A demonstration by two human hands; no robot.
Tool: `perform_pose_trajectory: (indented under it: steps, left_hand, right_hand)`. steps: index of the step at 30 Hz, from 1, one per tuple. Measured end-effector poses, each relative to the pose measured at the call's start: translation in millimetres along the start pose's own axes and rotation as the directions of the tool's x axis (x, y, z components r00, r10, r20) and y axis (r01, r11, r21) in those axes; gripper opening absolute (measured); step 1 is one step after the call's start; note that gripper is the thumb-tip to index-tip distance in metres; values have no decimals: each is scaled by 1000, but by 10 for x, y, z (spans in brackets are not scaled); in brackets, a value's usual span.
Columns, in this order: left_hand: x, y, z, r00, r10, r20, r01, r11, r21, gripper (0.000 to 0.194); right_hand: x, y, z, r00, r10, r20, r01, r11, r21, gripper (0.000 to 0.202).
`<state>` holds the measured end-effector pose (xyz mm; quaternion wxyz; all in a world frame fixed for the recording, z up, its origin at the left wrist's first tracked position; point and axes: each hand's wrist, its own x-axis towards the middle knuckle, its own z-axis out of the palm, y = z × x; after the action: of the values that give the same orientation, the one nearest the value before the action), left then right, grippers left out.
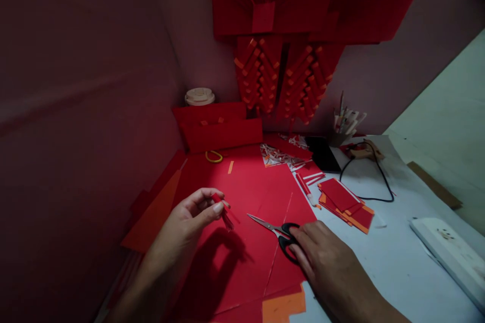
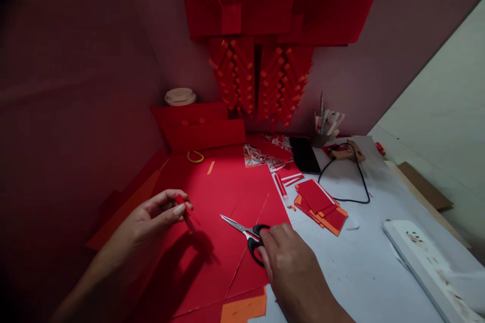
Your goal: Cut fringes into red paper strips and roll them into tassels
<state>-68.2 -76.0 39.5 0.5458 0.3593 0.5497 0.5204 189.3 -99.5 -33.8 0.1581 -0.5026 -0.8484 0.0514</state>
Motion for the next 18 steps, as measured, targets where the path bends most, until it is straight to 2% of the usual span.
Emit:
perform_pose_trajectory:
  steps: [4,7,11,13,14,15,17,18]
  left_hand:
    - [51,-48,-27,1000,-16,3,16,1000,3,29]
    - [84,-86,-33,1000,-28,-5,28,1000,-6,29]
    - [72,-100,5,999,-20,-36,19,999,-29,27]
    - [60,-99,19,999,-20,-41,18,999,-36,26]
    - [58,-100,20,999,-23,-40,21,999,-40,26]
    - [57,-101,18,999,-29,-35,28,999,-45,26]
    - [59,-104,8,999,-49,-10,49,997,-65,26]
    - [60,-105,3,998,-62,9,63,995,-83,26]
  right_hand:
    - [-51,12,-26,1000,-3,-24,2,999,-33,25]
    - [-99,50,-18,1000,21,-22,-20,1000,3,25]
    - [-113,66,-41,991,127,35,-131,976,172,19]
    - [-107,48,-72,969,208,136,-242,910,336,16]
    - [-105,36,-91,948,232,218,-308,842,443,21]
    - [-102,21,-111,921,230,314,-376,734,566,31]
    - [-94,-11,-160,853,159,497,-515,411,752,53]
    - [-86,-28,-190,818,106,566,-572,252,780,59]
